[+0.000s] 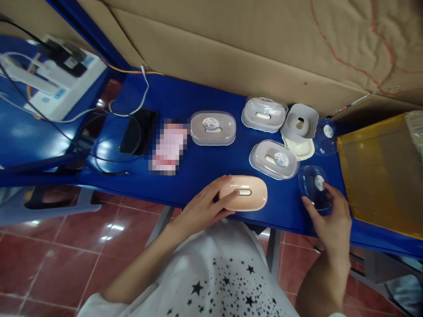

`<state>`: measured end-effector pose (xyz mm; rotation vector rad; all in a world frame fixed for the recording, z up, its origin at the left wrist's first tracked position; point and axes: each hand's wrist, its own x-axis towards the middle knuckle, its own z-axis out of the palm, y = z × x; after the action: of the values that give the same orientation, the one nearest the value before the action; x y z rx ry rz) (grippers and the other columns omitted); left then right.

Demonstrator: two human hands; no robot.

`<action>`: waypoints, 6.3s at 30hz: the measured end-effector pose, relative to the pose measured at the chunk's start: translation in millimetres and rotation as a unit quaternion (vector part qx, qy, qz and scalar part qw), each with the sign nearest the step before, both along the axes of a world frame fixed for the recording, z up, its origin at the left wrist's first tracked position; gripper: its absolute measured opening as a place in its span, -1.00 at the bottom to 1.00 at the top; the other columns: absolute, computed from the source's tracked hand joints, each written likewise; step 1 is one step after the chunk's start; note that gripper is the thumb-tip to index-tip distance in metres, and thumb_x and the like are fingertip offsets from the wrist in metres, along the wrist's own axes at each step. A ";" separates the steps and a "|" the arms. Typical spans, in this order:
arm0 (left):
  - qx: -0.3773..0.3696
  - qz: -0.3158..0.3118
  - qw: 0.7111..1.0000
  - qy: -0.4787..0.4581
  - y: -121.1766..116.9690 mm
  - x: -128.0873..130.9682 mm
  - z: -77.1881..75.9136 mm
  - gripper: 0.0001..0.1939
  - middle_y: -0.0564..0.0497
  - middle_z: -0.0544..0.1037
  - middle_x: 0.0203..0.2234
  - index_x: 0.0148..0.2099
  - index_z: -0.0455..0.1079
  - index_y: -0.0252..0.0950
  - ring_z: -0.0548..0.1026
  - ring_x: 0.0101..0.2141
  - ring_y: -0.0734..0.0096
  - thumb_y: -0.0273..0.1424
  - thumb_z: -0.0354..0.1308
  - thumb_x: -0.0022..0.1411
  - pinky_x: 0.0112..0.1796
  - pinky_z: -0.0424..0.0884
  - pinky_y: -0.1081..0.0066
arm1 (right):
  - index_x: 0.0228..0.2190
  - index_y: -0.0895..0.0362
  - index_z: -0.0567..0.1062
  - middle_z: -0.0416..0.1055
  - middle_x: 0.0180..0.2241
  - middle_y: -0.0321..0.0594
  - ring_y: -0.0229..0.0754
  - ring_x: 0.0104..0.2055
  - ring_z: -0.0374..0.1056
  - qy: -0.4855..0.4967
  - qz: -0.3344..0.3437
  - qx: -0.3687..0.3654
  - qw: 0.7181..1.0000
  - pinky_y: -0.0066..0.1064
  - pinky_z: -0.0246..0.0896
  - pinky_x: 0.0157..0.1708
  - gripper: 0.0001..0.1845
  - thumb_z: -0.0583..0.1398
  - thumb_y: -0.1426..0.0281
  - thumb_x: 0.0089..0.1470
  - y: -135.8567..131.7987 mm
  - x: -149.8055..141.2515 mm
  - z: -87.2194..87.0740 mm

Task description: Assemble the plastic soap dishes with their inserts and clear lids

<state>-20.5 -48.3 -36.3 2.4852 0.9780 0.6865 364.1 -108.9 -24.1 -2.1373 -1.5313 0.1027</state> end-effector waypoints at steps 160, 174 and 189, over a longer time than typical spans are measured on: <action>0.075 0.116 0.990 0.042 27.4 13.3 15.2 -0.70 -0.24 0.48 0.30 0.22 0.49 -0.17 0.43 0.31 -0.01 -0.45 0.15 0.52 0.29 0.24 -0.07 | 0.47 0.02 0.21 0.31 0.39 0.11 0.31 0.40 0.26 -0.157 0.382 -0.018 0.911 0.23 0.28 0.31 -0.20 0.29 0.27 0.30 265.8 -56.8 16.0; 0.076 0.102 0.990 0.056 43.3 14.2 12.1 -0.72 -0.25 0.39 0.38 0.21 0.50 -0.18 0.33 0.38 -0.07 -0.41 0.14 0.54 0.31 0.18 -0.10 | 0.43 -0.02 0.20 0.08 0.48 0.12 0.31 0.47 0.19 -0.091 0.405 -0.066 0.907 0.24 0.18 0.38 -0.10 0.39 0.33 0.16 270.5 -43.4 19.9; 0.068 0.091 0.993 0.026 40.6 12.6 11.5 -0.73 -0.20 0.46 0.33 0.19 0.54 -0.18 0.33 0.38 -0.06 -0.44 0.17 0.52 0.32 0.19 -0.09 | 0.43 -0.06 0.18 0.17 0.36 0.07 0.32 0.46 0.14 -0.022 0.438 -0.071 0.896 0.29 0.03 0.44 0.00 0.42 0.34 0.05 288.5 -53.0 15.2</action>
<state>-7.9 -7.7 -24.7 2.5632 1.2261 0.7718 311.1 179.6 -8.8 -1.3745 -2.4587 0.4823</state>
